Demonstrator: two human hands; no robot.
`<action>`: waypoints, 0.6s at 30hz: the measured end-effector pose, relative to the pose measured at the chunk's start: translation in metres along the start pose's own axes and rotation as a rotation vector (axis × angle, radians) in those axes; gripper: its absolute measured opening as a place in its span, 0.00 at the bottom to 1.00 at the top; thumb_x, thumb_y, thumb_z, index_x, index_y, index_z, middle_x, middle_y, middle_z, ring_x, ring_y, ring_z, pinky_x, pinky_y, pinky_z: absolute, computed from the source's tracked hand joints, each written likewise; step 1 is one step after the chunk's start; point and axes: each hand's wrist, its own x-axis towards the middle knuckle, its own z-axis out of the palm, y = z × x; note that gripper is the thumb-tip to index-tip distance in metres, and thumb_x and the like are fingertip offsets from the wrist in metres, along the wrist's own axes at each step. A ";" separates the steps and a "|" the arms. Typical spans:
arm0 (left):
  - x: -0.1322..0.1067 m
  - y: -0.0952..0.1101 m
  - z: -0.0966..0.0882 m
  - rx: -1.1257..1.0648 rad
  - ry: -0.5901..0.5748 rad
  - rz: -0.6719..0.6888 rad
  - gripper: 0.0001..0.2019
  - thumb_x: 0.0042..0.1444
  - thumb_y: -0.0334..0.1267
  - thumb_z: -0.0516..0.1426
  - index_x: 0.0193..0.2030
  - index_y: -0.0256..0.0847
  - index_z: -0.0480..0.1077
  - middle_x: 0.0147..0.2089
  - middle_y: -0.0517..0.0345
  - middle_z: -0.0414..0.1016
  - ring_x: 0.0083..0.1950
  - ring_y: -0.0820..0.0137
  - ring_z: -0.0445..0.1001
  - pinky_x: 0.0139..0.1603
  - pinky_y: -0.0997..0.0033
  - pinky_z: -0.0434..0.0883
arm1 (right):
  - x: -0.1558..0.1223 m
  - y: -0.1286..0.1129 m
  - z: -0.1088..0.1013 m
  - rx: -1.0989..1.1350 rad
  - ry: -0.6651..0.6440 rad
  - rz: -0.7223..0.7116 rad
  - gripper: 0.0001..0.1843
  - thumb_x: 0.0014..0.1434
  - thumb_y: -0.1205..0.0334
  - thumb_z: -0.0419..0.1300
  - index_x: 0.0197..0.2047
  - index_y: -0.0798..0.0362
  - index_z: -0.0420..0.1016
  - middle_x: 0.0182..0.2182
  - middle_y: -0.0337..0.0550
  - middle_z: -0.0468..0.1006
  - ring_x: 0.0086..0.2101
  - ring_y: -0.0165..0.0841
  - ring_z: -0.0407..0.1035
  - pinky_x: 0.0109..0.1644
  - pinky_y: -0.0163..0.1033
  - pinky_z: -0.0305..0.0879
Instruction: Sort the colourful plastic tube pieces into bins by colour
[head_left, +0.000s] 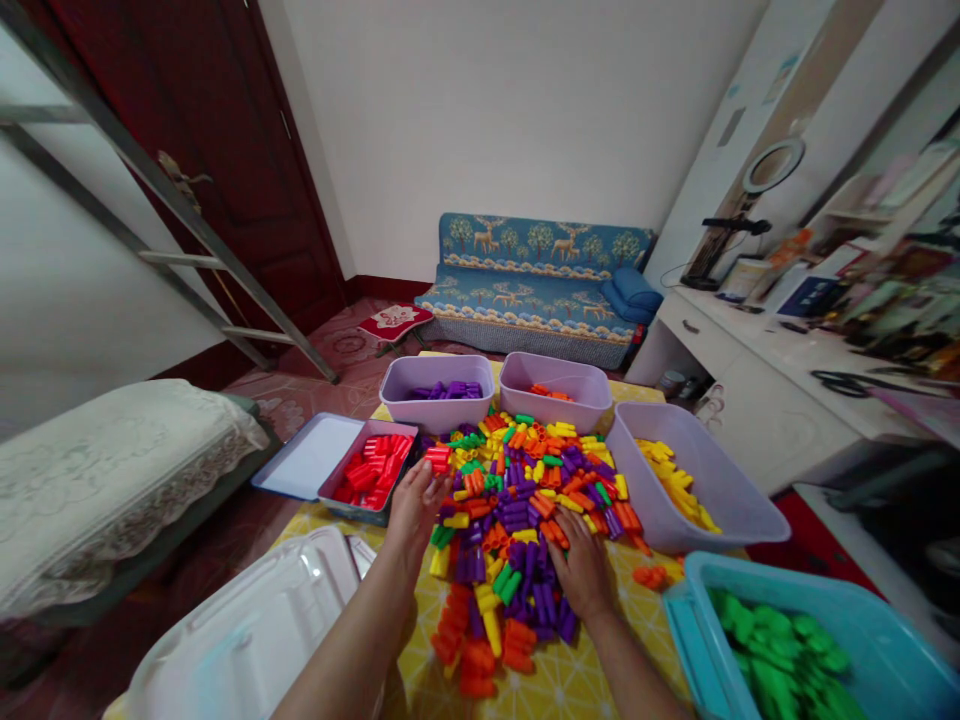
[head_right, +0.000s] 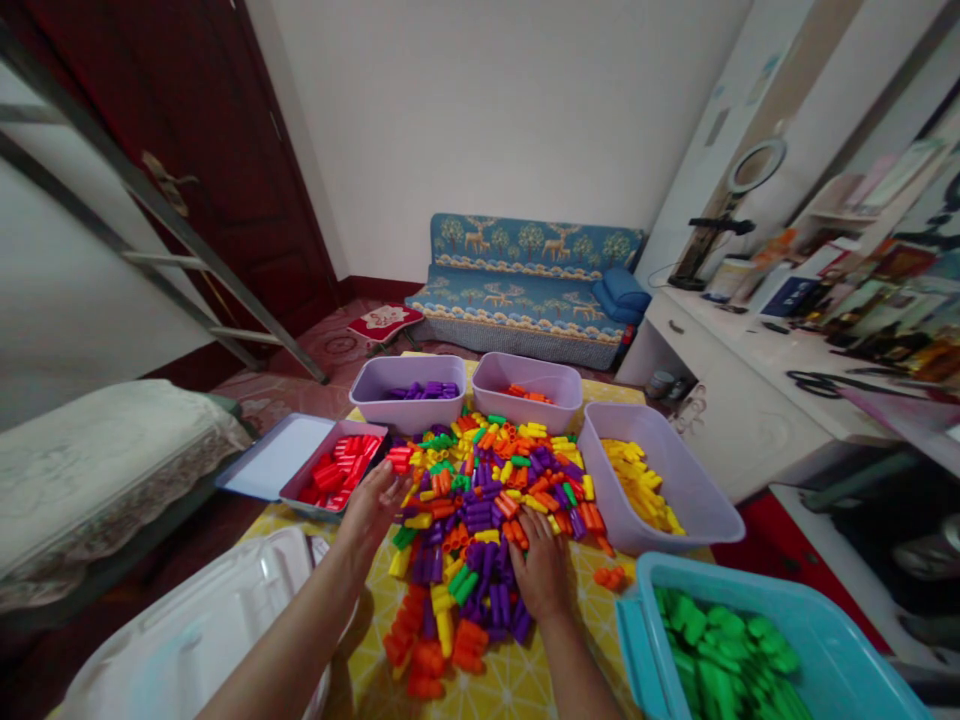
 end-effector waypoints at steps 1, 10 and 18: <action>-0.001 0.008 -0.002 -0.065 0.073 0.015 0.06 0.51 0.29 0.61 0.36 0.38 0.69 0.32 0.57 0.77 0.33 0.73 0.78 0.36 0.74 0.77 | 0.000 0.000 0.000 0.001 0.000 -0.002 0.25 0.61 0.61 0.50 0.61 0.54 0.67 0.60 0.48 0.69 0.61 0.40 0.60 0.64 0.48 0.57; -0.008 0.058 -0.024 -0.339 0.381 0.168 0.05 0.55 0.27 0.52 0.36 0.39 0.66 0.38 0.57 0.75 0.41 0.73 0.79 0.44 0.75 0.77 | 0.001 -0.001 -0.001 0.015 0.015 -0.011 0.24 0.62 0.60 0.50 0.60 0.54 0.68 0.59 0.49 0.70 0.60 0.40 0.60 0.63 0.48 0.58; 0.001 0.004 -0.021 0.291 0.052 0.293 0.14 0.53 0.37 0.58 0.46 0.39 0.72 0.46 0.51 0.77 0.49 0.67 0.77 0.55 0.62 0.72 | 0.000 -0.003 -0.002 -0.006 0.002 -0.002 0.25 0.61 0.61 0.50 0.61 0.54 0.67 0.60 0.49 0.69 0.61 0.40 0.60 0.63 0.49 0.57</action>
